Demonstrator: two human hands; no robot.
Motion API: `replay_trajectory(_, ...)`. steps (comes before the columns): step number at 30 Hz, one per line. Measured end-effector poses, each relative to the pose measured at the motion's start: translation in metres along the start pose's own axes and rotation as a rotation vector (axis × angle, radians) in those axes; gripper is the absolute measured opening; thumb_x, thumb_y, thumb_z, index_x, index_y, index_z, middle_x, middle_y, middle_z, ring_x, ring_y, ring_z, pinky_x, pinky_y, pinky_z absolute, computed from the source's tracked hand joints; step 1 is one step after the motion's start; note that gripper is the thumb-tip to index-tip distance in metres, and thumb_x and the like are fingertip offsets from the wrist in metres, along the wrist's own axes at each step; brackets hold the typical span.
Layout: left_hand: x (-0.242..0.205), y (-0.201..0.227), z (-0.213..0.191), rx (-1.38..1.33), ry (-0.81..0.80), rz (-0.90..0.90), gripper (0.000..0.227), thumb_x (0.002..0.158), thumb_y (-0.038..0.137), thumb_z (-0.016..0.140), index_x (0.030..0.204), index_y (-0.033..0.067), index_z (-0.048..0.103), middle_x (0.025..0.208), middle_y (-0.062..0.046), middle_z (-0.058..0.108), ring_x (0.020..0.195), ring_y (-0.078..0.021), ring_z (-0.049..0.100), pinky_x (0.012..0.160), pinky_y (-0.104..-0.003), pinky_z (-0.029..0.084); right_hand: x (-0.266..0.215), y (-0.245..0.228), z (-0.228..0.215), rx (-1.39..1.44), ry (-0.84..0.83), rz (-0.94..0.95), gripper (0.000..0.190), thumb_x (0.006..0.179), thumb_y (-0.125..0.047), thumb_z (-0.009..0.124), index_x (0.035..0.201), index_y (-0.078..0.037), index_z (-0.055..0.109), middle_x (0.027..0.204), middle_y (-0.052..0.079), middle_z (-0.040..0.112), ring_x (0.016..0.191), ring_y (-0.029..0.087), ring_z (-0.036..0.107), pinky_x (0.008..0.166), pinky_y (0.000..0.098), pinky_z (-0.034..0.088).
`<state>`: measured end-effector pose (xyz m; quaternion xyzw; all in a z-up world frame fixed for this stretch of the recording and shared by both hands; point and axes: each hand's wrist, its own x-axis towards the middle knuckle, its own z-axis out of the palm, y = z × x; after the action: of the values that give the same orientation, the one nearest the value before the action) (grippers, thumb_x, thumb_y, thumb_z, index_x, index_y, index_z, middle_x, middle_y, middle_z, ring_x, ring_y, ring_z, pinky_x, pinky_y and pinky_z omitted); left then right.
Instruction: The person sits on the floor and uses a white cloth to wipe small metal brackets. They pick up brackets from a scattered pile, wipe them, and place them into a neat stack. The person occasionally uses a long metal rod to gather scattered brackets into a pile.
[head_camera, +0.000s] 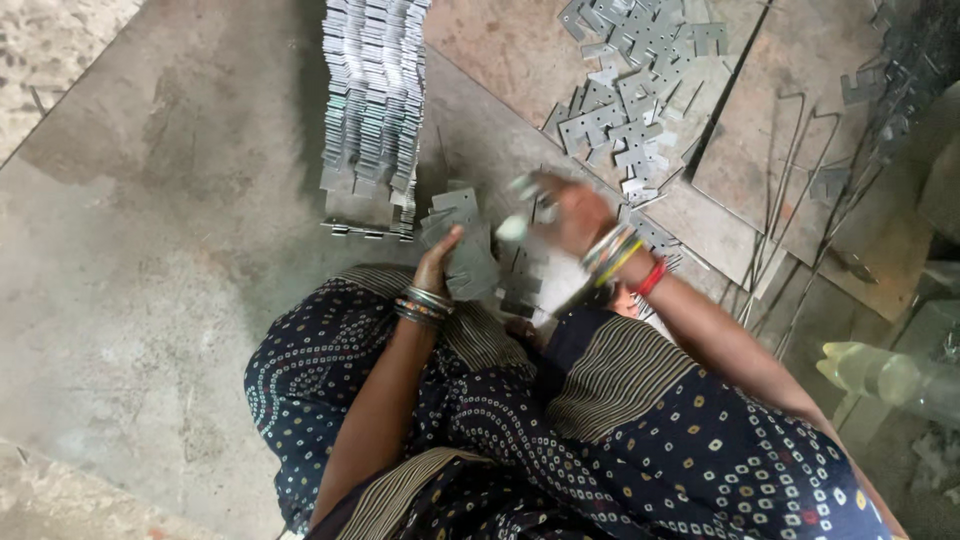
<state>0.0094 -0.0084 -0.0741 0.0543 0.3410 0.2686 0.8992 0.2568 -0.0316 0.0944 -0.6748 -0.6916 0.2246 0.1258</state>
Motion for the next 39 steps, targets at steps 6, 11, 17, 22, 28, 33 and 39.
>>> replay_trajectory(6, 0.013, -0.013, -0.027, 0.082, 0.044, 0.045, 0.037, 0.089, 0.024, 0.072, 0.119, 0.0023, 0.070, 0.109, -0.007, 0.072, 0.101, -0.0223, 0.069, 0.091, -0.037, 0.056, 0.020, 0.247, -0.024, -0.427, 0.272, 0.444, 0.069, 0.079, -0.042, 0.082, 0.130, -0.001, 0.060, 0.121, 0.030, 0.066, 0.110, 0.045, 0.065, 0.094, 0.0503, 0.054)
replay_trajectory(11, 0.012, -0.012, -0.029, 0.105, 0.108, -0.021, 0.040, 0.086, 0.026, 0.069, 0.119, 0.0042, 0.071, 0.109, -0.008, 0.074, 0.099, -0.0228, 0.071, 0.086, -0.037, 0.059, 0.027, 0.336, -0.017, -0.304, 0.260, 0.653, 0.059, 0.086, -0.043, 0.080, 0.129, -0.005, 0.065, 0.120, 0.028, 0.067, 0.120, 0.051, 0.055, 0.100, 0.0557, 0.048)
replay_trajectory(17, 0.016, -0.011, -0.019, 0.120, 0.124, -0.022, 0.038, 0.088, 0.026, 0.072, 0.120, 0.0049, 0.069, 0.107, -0.008, 0.073, 0.093, -0.0230, 0.071, 0.080, -0.038, 0.060, 0.024, 0.299, -0.005, -0.371, 0.021, 0.568, 0.060, 0.085, -0.045, 0.081, 0.128, -0.007, 0.064, 0.109, 0.030, 0.068, 0.119, 0.050, 0.057, 0.098, 0.0543, 0.052)
replay_trajectory(22, 0.008, -0.005, 0.005, 0.114, 0.062, -0.038, 0.042, 0.091, 0.034, 0.073, 0.122, 0.0057, 0.067, 0.101, -0.008, 0.072, 0.083, -0.0229, 0.071, 0.071, -0.038, 0.060, -0.009, 0.208, 0.000, -0.243, 0.105, 0.450, 0.067, 0.072, -0.035, 0.083, 0.132, -0.012, 0.066, 0.122, 0.031, 0.059, 0.110, 0.047, 0.060, 0.094, 0.0505, 0.054)
replay_trajectory(28, -0.016, 0.009, 0.031, 0.025, -0.086, -0.107, 0.054, 0.089, 0.044, 0.067, 0.121, 0.0015, 0.065, 0.101, -0.015, 0.076, 0.083, -0.0282, 0.074, 0.073, -0.043, 0.064, -0.028, 0.113, -0.005, -0.310, 0.002, 0.541, 0.067, 0.082, -0.045, 0.082, 0.132, -0.005, 0.061, 0.129, 0.024, 0.060, 0.116, 0.041, 0.061, 0.095, 0.0499, 0.053)
replay_trajectory(33, -0.015, 0.009, 0.029, 0.049, -0.056, -0.053, 0.049, 0.089, 0.036, 0.071, 0.124, 0.0035, 0.063, 0.106, -0.013, 0.074, 0.089, -0.0266, 0.074, 0.080, -0.044, 0.063, -0.015, 0.068, -0.002, -0.395, -0.156, 0.405, 0.068, 0.074, -0.030, 0.084, 0.131, -0.004, 0.058, 0.125, 0.021, 0.061, 0.117, 0.038, 0.060, 0.100, 0.0455, 0.052)
replay_trajectory(39, -0.006, 0.000, 0.011, 0.150, -0.056, -0.051, 0.058, 0.084, 0.037, 0.078, 0.127, 0.0009, 0.064, 0.112, -0.015, 0.073, 0.095, -0.0294, 0.073, 0.084, -0.047, 0.062, -0.020, 0.036, -0.024, -0.258, -0.083, 0.350, 0.035, 0.089, -0.017, 0.071, 0.123, -0.017, 0.067, 0.112, 0.010, 0.071, 0.098, 0.028, 0.069, 0.083, 0.0401, 0.060)
